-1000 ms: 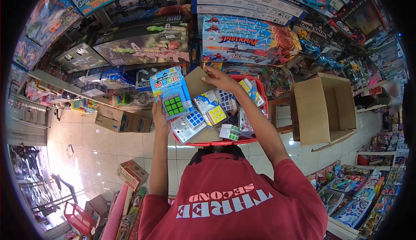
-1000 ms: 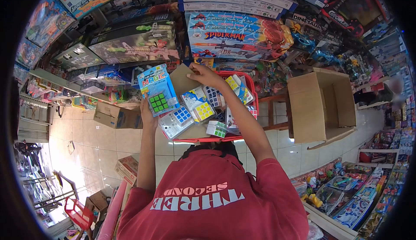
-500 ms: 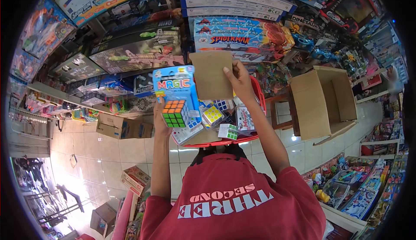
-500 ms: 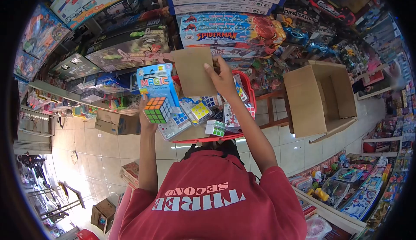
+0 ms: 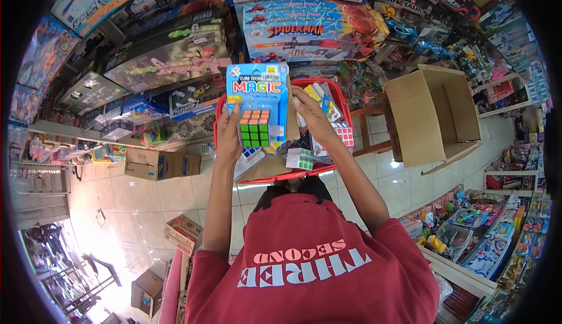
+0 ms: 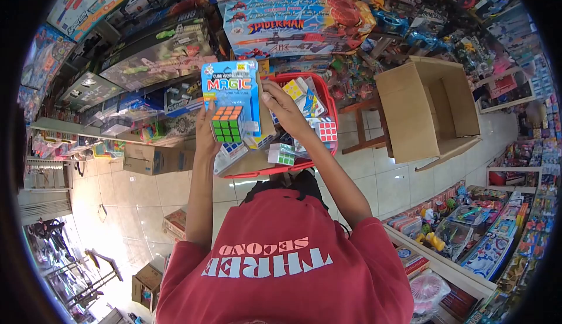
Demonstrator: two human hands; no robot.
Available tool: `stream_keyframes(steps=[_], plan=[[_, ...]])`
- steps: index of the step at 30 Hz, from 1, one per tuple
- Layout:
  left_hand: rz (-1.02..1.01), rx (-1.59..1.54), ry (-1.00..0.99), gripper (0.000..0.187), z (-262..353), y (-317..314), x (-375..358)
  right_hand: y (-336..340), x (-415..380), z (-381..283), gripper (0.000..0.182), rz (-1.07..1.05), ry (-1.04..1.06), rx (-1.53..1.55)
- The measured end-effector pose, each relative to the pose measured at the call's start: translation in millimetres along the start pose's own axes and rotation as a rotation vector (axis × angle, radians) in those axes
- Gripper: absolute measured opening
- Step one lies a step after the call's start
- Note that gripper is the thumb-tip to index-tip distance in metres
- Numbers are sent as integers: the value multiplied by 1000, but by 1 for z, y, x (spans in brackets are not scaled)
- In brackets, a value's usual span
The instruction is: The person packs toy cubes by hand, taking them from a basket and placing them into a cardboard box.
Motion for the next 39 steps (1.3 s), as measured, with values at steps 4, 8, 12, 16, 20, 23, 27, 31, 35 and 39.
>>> stream_keyframes(steps=[4,8,12,16,20,23,27,31,35,39], plan=[[-36,13,-60,36,7,-4,5,-13,-8,0,62,-70,-147,67],[-4,135,-237,59,20,-33,3,-16,-9,1,54,-21,-304,115],[69,209,-250,54,20,-37,-8,-16,-13,-4,46,-60,-263,178],[76,220,-66,34,17,-21,-20,-14,-17,-15,46,-224,-261,-6],[169,190,-31,26,16,-1,-30,-27,-18,-3,51,-330,-218,-56],[133,112,-32,25,28,7,-32,-46,-20,-6,60,-217,-131,-259],[166,65,-107,21,54,44,-16,-68,-30,-5,69,-19,-51,-468],[134,72,-85,21,86,93,2,-105,-44,-4,28,-265,-568,-526],[20,87,32,20,93,136,13,-157,-78,22,23,-345,-477,-737],[-23,79,110,19,92,150,17,-195,-98,30,32,-50,-289,-1011]])
Point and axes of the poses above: each hand's wrist, its own x-axis towards the middle knuckle, its own y-axis out of the back of the hand, z = x × y, the point moved 2 cm from there along x, towards the middle knuckle, and after that the axes turned 1 degree about y, right-handed, at the moved point
